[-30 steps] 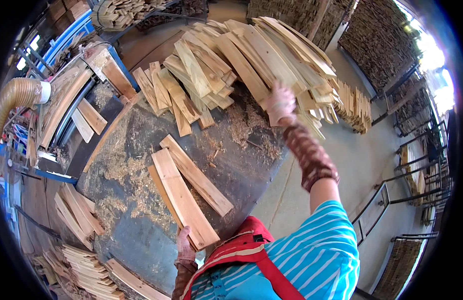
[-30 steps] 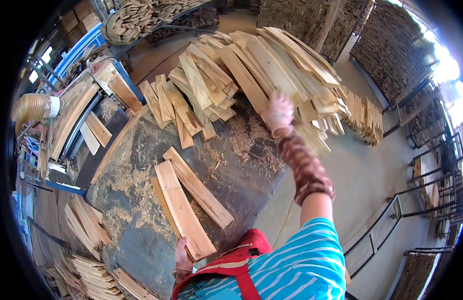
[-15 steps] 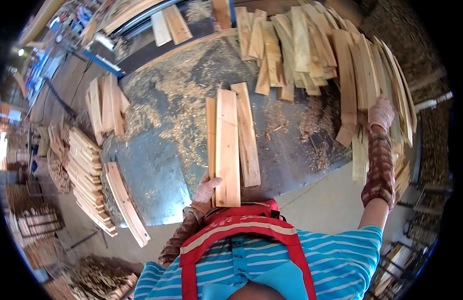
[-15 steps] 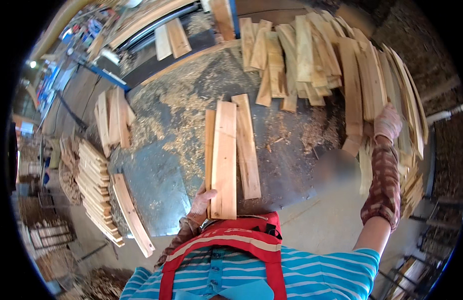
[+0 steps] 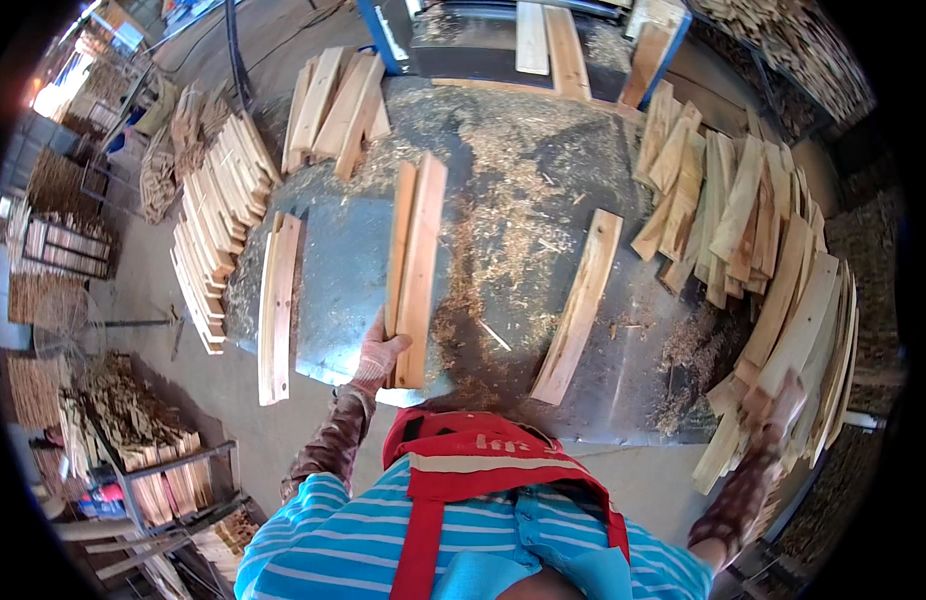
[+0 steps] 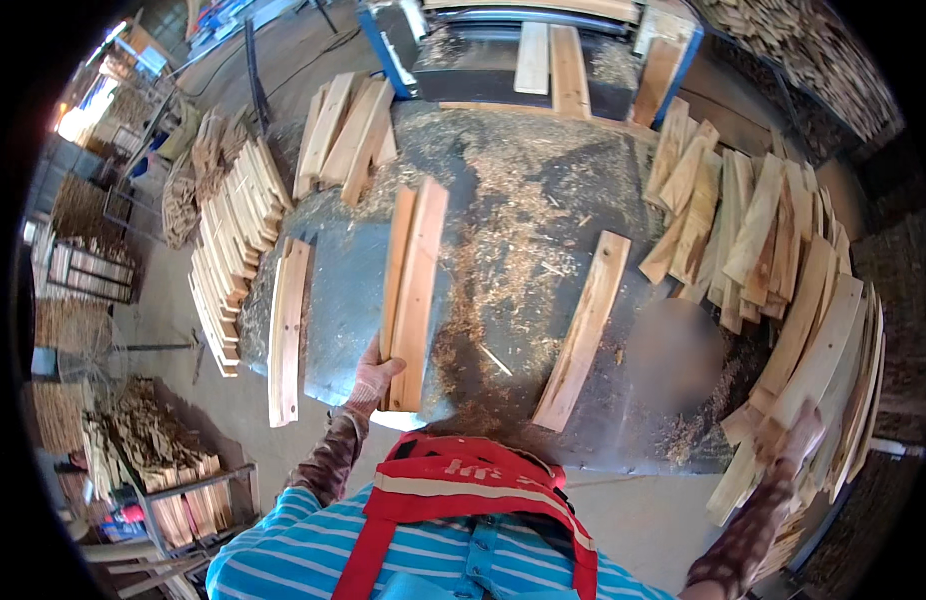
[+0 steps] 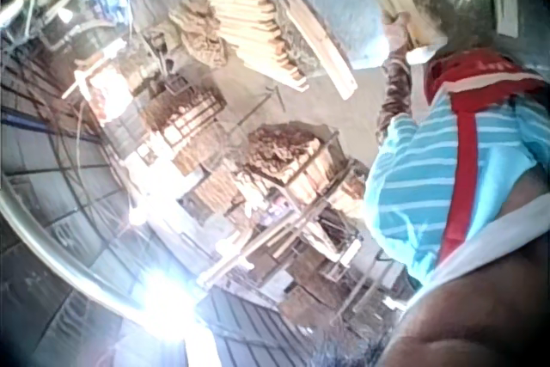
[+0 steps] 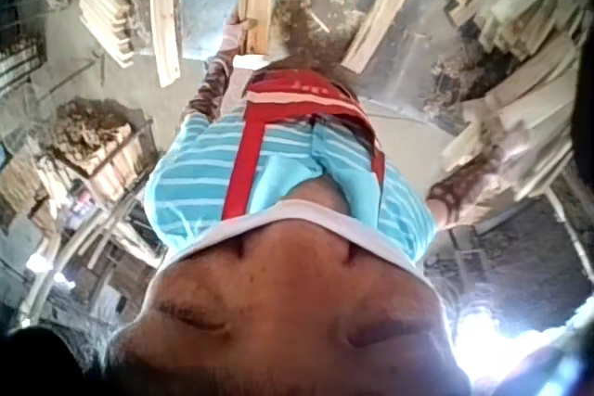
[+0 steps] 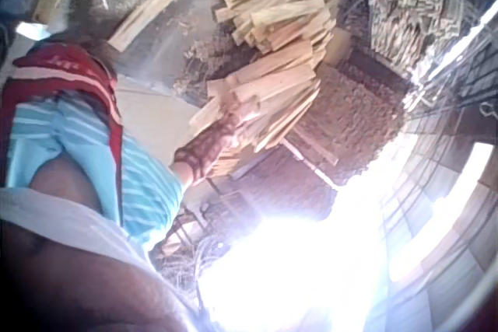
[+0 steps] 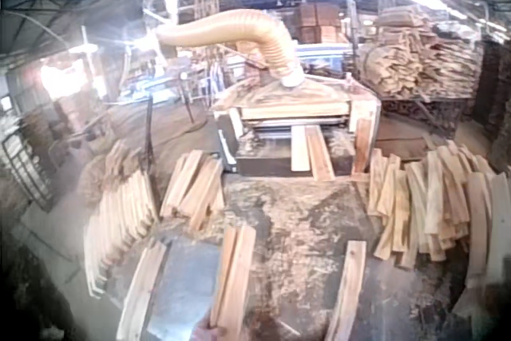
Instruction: The person sorts and stacks wooden planks on a workbench in a workshop. They pick up individual planks, inspect them, and arrange them into neat piles, occasionally moving stacks to different locations on the table.
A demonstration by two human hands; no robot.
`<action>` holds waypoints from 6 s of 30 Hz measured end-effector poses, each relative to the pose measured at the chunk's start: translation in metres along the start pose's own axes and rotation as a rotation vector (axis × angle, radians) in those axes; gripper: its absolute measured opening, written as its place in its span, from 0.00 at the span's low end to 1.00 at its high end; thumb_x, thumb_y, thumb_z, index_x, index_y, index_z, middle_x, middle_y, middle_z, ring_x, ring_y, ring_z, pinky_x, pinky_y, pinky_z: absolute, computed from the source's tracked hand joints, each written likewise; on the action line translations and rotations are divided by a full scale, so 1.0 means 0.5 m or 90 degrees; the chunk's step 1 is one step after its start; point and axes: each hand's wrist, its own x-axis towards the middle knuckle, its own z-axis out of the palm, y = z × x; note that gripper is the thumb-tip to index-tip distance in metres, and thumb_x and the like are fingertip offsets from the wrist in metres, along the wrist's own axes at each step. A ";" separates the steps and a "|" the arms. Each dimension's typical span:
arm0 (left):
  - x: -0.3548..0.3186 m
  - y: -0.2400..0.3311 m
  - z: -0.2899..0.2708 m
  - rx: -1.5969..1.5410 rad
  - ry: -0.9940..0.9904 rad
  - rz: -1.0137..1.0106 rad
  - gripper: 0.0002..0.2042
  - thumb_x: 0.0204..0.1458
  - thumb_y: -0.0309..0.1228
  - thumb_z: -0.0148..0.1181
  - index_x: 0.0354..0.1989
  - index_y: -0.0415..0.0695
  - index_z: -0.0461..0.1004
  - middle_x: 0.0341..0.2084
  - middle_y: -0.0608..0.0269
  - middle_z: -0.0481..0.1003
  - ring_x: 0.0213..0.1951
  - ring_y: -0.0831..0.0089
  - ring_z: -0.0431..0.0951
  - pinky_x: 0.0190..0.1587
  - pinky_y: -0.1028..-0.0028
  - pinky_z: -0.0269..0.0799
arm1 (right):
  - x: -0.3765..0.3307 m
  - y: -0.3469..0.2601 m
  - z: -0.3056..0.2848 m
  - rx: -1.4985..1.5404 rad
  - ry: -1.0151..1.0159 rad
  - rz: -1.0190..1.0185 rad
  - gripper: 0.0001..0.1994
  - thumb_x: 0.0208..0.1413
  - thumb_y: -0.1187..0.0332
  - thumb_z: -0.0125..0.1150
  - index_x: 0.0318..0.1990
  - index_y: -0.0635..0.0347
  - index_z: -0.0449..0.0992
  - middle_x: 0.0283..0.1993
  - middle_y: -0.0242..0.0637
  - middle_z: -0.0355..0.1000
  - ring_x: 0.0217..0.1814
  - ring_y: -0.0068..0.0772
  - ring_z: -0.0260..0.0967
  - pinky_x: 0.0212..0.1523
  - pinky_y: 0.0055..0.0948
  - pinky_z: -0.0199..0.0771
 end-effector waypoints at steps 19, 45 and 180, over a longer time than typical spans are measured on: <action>0.005 -0.128 -0.161 0.167 0.132 -0.030 0.28 0.56 0.29 0.57 0.67 0.40 0.64 0.52 0.50 0.78 0.54 0.62 0.78 0.56 0.68 0.72 | -1.092 -0.374 0.792 0.440 -0.898 0.106 0.17 0.68 0.60 0.53 0.56 0.60 0.75 0.49 0.38 0.78 0.47 0.37 0.77 0.50 0.37 0.78; 0.074 -0.149 -0.221 -0.064 -0.066 -0.164 0.24 0.62 0.25 0.58 0.67 0.41 0.68 0.55 0.67 0.75 0.56 0.77 0.72 0.62 0.76 0.66 | -1.195 -0.461 0.897 -0.158 -0.765 -0.292 0.26 0.66 0.51 0.47 0.66 0.54 0.67 0.52 0.55 0.76 0.56 0.58 0.73 0.57 0.45 0.72; 0.121 0.033 0.384 0.627 0.105 0.211 0.37 0.34 0.28 0.68 0.61 0.44 0.67 0.42 0.51 0.73 0.47 0.48 0.73 0.52 0.57 0.69 | 0.074 -0.518 0.888 0.303 -0.360 -0.225 0.31 0.63 0.62 0.64 0.70 0.68 0.62 0.65 0.37 0.69 0.61 0.29 0.68 0.59 0.26 0.69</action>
